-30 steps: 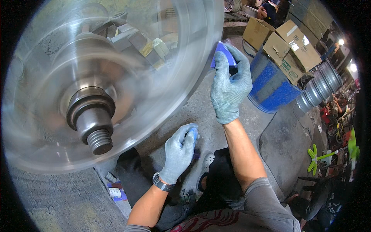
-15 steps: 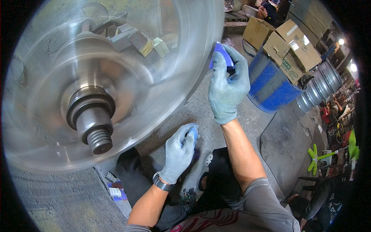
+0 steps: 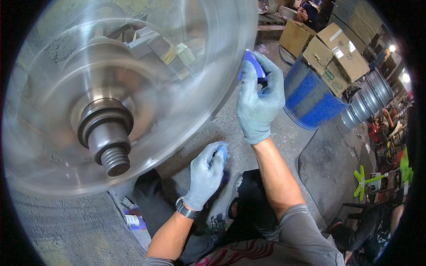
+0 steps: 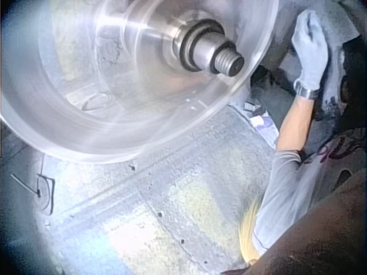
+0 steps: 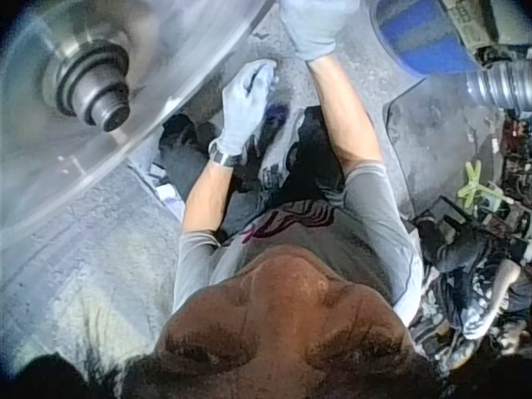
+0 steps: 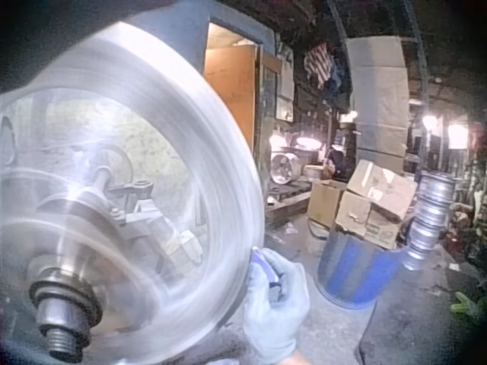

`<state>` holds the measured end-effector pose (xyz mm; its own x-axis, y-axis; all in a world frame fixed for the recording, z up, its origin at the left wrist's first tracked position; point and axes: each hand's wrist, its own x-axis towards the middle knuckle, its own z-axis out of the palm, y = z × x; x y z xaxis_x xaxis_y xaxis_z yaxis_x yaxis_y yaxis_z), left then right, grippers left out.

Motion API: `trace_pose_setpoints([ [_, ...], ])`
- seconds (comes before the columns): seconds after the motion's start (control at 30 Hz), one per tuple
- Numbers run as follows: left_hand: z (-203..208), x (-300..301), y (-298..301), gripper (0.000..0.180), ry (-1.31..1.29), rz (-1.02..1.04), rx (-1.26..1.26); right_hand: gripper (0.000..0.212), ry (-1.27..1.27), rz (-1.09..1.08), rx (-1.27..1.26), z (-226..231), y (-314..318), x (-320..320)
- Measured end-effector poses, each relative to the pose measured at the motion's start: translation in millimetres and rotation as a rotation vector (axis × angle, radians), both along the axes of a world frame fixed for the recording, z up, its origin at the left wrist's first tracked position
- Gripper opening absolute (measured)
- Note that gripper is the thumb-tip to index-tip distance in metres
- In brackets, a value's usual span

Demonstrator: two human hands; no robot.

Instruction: The person sits on the floor and uses a purple sanding block to polish the surface of a silver car wheel. The wheel is mounted on a stand and rotates as the person rubs the block along its face and rim.

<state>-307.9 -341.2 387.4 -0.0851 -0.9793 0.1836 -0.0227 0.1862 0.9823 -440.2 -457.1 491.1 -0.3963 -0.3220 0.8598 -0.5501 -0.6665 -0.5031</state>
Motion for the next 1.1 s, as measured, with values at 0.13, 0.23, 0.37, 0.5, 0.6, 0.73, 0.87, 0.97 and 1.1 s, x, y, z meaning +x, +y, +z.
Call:
trace_pose_setpoints([
  [0.13, -1.1, -0.5, 0.0, 0.025, 0.006, -0.004, -0.003, 0.022, 0.013, -0.013, 0.005, 1.7, 2.6, 0.4],
  [0.23, -0.9, 2.0, 0.5, 0.028, -0.023, -0.053, 0.044, 0.022, -0.014, -0.011, 0.012, 1.5, 0.3, -2.7],
  [0.37, 1.1, 2.3, 0.9, 0.027, -0.019, -0.053, 0.055, 0.022, -0.077, 0.014, 0.035, -0.9, -4.0, -4.2],
  [0.5, -0.2, 2.9, 0.5, 0.027, -0.018, -0.053, 0.048, 0.022, -0.045, -0.003, 0.021, 1.8, -2.9, -4.1],
  [0.6, 0.6, 2.4, 0.1, 0.027, -0.024, -0.056, 0.046, 0.021, -0.052, -0.010, 0.028, 0.6, -4.5, -5.5],
  [0.73, -1.0, 2.7, -0.1, 0.028, -0.022, -0.054, 0.047, 0.021, -0.059, -0.005, 0.026, 2.7, -3.1, -2.9],
  [0.87, 0.9, 2.1, 1.0, 0.028, -0.013, -0.056, 0.053, 0.021, -0.056, 0.002, 0.008, 0.8, -5.8, -6.1],
  [0.97, 1.1, 2.8, 1.2, 0.028, -0.017, -0.054, 0.067, 0.021, -0.065, 0.001, 0.041, 2.0, -3.1, -5.0],
  [1.1, 1.1, 1.5, 0.6, 0.028, -0.003, -0.063, 0.071, 0.021, -0.080, 0.019, 0.043, 4.2, -0.5, -3.3],
])
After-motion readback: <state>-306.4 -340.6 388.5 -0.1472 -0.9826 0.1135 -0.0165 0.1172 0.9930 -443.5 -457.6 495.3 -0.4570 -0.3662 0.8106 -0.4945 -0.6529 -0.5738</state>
